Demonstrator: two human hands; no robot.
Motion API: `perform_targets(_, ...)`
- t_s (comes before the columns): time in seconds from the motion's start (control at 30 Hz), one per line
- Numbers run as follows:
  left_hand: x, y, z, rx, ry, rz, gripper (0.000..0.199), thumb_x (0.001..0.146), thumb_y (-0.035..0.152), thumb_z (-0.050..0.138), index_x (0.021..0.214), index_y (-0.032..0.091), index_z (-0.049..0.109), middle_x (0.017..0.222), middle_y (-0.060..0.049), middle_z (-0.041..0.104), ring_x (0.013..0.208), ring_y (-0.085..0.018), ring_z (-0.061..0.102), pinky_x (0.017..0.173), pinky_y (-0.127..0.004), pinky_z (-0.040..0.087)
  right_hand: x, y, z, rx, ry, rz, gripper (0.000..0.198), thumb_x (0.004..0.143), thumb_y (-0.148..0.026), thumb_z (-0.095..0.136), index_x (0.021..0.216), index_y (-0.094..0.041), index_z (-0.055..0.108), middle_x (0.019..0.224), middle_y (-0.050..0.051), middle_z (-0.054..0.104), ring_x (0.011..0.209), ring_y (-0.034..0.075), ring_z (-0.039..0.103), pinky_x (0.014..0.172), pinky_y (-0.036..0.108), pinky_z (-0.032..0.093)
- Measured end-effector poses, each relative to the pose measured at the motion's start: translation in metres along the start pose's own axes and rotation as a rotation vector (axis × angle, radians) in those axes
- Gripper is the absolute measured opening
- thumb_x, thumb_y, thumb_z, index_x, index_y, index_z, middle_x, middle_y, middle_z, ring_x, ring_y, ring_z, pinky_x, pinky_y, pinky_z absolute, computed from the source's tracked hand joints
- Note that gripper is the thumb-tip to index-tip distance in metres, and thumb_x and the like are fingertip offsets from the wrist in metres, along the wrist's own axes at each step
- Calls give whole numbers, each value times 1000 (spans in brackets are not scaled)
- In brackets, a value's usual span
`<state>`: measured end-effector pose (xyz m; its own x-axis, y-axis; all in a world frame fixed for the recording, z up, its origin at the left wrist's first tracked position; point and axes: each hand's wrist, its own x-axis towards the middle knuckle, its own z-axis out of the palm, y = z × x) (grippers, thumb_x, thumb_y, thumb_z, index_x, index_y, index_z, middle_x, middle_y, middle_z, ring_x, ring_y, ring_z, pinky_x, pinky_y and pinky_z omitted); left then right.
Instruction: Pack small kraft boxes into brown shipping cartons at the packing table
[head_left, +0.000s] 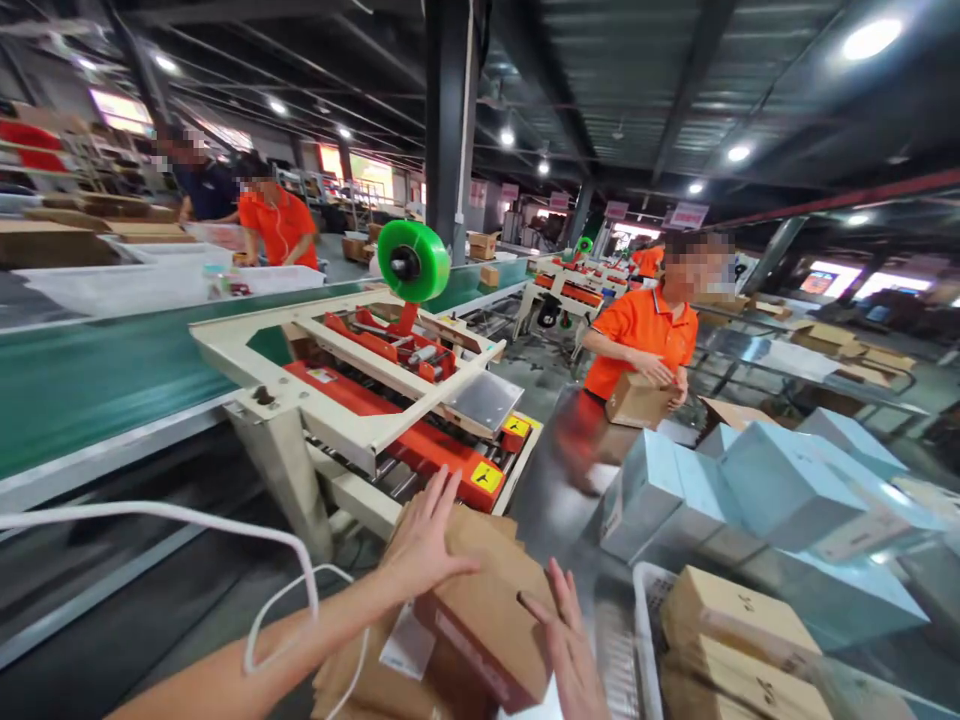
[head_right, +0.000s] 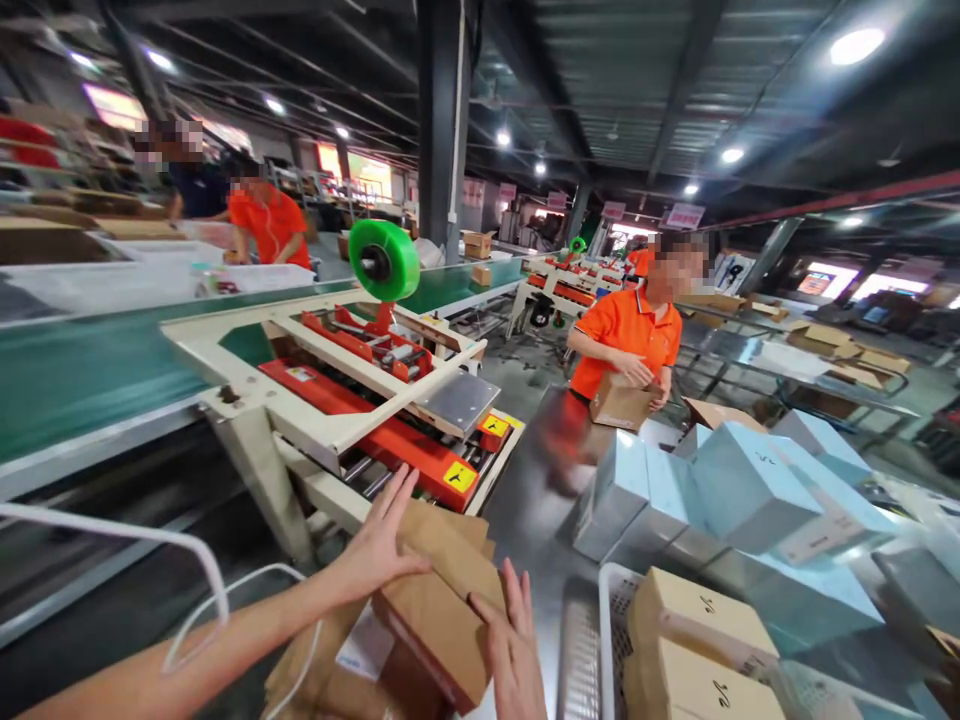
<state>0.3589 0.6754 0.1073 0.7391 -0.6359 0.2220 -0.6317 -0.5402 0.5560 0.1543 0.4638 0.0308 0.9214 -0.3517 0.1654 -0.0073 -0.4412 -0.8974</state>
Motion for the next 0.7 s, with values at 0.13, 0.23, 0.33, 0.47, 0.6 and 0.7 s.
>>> perform_targets(0.13,13,18,-16,197,-483,608,123,51,68,88,156,30,34,166,-20,21,149,-55,12,112,-81,2,-4,-12,2,66,-57,85,56,94,-68,41,127,-33,69,166,0,23,155,30,8,125,55,9)
perform_targets(0.23,37,33,-14,249,-620,761,112,56,60,89,152,26,43,160,-24,33,143,-57,29,111,-80,15,-1,-12,-4,314,45,153,55,90,-70,48,126,-34,69,166,-1,23,153,30,21,124,52,23)
perform_targets(0.33,59,28,-18,217,-523,541,104,60,51,88,151,28,44,157,-20,42,137,-51,42,112,-72,28,-7,8,-2,642,369,256,77,84,-80,47,147,-37,47,168,1,15,152,29,24,116,48,39)
perform_targets(0.47,58,5,-36,-428,-308,-57,100,73,48,77,157,25,28,152,-11,52,133,-35,53,110,-46,44,-20,26,30,657,491,464,114,69,-91,53,158,-26,25,164,16,25,150,36,28,115,52,39)
perform_targets(0.6,8,-3,-35,-1006,-296,-420,98,76,58,76,155,24,30,136,-10,66,116,-32,67,98,-41,54,-9,-12,55,697,334,368,108,66,-84,67,151,-21,43,155,16,44,144,36,40,115,50,41)
perform_targets(0.7,-33,-2,-19,-1205,-224,-632,94,72,69,75,146,20,45,128,-13,71,112,-34,69,98,-42,54,6,-55,48,791,229,413,98,71,-75,70,150,-22,44,146,13,56,132,34,54,109,47,48)
